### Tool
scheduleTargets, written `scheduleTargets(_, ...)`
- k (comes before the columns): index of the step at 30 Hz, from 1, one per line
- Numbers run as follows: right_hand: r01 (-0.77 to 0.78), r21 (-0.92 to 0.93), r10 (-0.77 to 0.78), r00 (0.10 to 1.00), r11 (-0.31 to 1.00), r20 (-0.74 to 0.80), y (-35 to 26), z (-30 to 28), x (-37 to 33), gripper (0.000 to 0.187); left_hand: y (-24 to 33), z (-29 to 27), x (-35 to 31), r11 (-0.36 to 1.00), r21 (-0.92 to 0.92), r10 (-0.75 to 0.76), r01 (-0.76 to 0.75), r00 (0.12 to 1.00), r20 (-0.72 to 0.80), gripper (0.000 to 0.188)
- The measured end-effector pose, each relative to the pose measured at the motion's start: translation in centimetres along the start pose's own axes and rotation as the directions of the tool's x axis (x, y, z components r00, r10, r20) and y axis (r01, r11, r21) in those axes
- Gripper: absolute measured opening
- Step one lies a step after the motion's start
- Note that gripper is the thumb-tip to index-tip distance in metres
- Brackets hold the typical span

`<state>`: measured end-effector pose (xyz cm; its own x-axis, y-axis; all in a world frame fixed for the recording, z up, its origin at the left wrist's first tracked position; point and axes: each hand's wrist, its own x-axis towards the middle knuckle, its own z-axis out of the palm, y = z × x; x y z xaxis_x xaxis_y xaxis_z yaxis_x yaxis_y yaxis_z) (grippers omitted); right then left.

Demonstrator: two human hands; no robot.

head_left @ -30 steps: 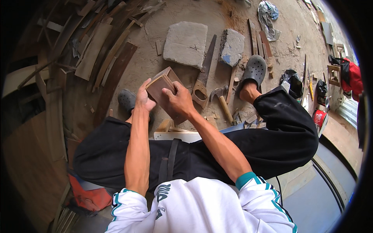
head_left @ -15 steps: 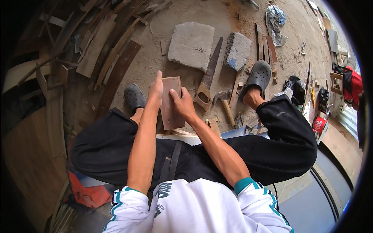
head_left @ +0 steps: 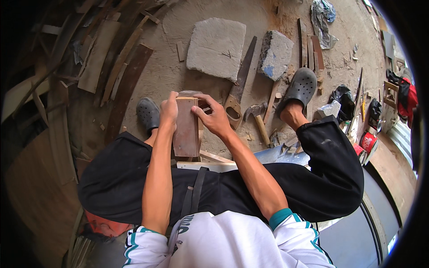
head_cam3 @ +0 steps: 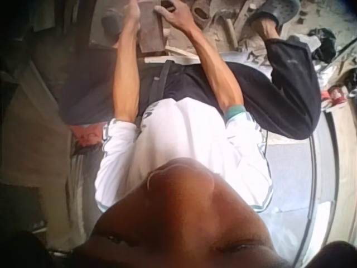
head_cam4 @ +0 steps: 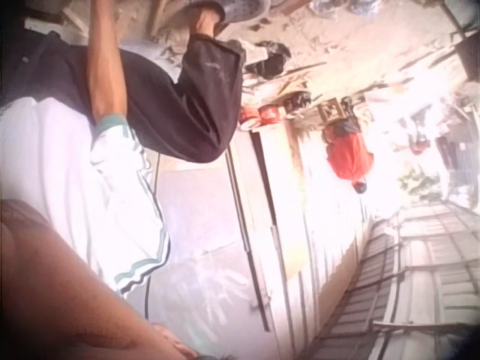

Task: The person assembles a small wooden box by hand. They fit the side panels together, use a hammer to tap the joints into place, and then insert a flat wooden base panel to complete the structure.

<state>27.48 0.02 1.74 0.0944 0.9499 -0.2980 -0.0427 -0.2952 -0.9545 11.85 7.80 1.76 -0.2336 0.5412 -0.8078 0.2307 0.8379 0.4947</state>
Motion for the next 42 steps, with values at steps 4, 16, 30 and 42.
scheduleTargets(4,0.081,-0.049,-0.083,0.996,0.995,-0.029,0.6,0.3,0.1,0.034,0.8,0.3,-0.8,0.995,0.096,0.009,0.004,0.991,-0.135,0.058)
scheduleTargets(16,-0.073,-0.482,-0.219,0.825,0.873,-0.521,8.3,-7.4,8.2,0.016,1.3,0.3,-0.8,0.996,-0.037,-0.085,0.083,0.995,-0.045,0.047)
scheduleTargets(30,-0.177,-0.768,-0.139,0.935,0.616,-0.327,6.3,-9.8,16.0,0.019,0.7,-1.0,-1.9,0.943,-0.291,-0.121,0.161,0.981,0.153,0.047)
scheduleTargets(42,-0.055,-0.842,-0.2,0.961,0.537,-0.191,7.0,-10.1,14.8,0.016,0.0,-10.8,-1.8,0.701,-0.698,0.215,0.144,0.891,0.4,0.043)
